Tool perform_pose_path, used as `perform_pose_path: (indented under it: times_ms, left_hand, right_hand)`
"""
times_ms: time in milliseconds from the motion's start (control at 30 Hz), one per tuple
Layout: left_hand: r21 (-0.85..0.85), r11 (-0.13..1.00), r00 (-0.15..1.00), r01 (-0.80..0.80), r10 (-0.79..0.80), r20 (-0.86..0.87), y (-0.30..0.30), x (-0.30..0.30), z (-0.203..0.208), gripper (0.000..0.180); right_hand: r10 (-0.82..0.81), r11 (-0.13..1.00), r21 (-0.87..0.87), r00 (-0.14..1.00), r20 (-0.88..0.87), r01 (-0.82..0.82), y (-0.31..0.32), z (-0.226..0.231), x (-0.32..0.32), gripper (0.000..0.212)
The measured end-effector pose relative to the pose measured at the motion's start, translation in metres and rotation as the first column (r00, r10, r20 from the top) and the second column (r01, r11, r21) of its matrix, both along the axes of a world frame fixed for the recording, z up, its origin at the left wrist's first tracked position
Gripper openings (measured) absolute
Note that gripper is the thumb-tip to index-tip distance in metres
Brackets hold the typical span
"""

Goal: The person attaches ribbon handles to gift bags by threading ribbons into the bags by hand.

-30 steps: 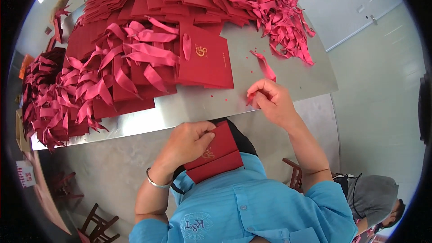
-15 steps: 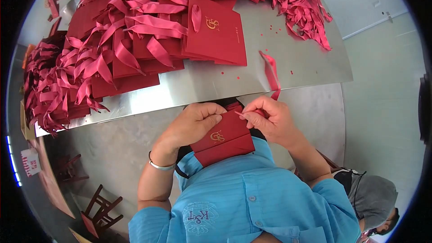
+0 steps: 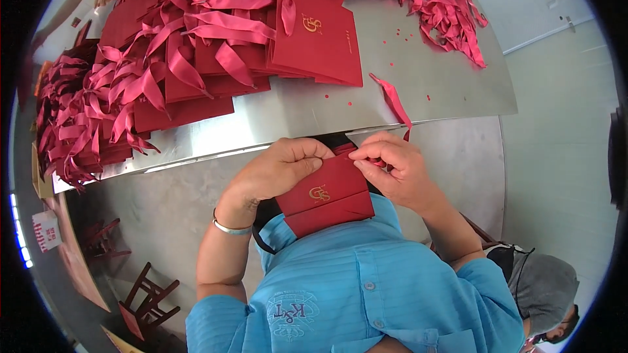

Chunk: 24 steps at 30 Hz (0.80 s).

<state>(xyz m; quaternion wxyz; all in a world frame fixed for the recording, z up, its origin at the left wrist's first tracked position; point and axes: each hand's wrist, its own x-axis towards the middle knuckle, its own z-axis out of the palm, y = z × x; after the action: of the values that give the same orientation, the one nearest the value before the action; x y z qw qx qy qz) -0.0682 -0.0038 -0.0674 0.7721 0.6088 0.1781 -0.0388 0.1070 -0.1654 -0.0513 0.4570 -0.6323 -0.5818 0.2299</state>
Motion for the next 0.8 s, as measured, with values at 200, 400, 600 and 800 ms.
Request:
perform_pose_path:
  times_ms: [200,400,600,800]
  left_hand:
    - [0.019,0.999,0.999,0.034,-0.035,0.016,0.001,-0.001,-0.004,0.017]
    - [-0.004,0.996,0.996,0.087,-0.087,-0.011,0.004,0.003,0.004,0.014]
    - [0.016,0.994,0.994,0.109,-0.109,0.002,0.0,0.009,-0.001,0.017]
    - [-0.044,0.995,0.996,0.085,-0.085,0.013,-0.004,0.006,0.003,0.015]
  right_hand:
    - [0.009,0.993,0.115,0.998,0.065,-0.016,0.005,-0.008,0.003,0.009]
    - [0.111,0.988,0.113,0.993,-0.026,-0.108,0.011,-0.016,0.012,0.009]
    - [0.103,0.991,0.098,0.987,-0.121,-0.091,0.01,-0.018,0.008,0.008]
    - [0.189,0.97,0.183,0.972,-0.142,-0.162,0.01,-0.023,0.01,0.009]
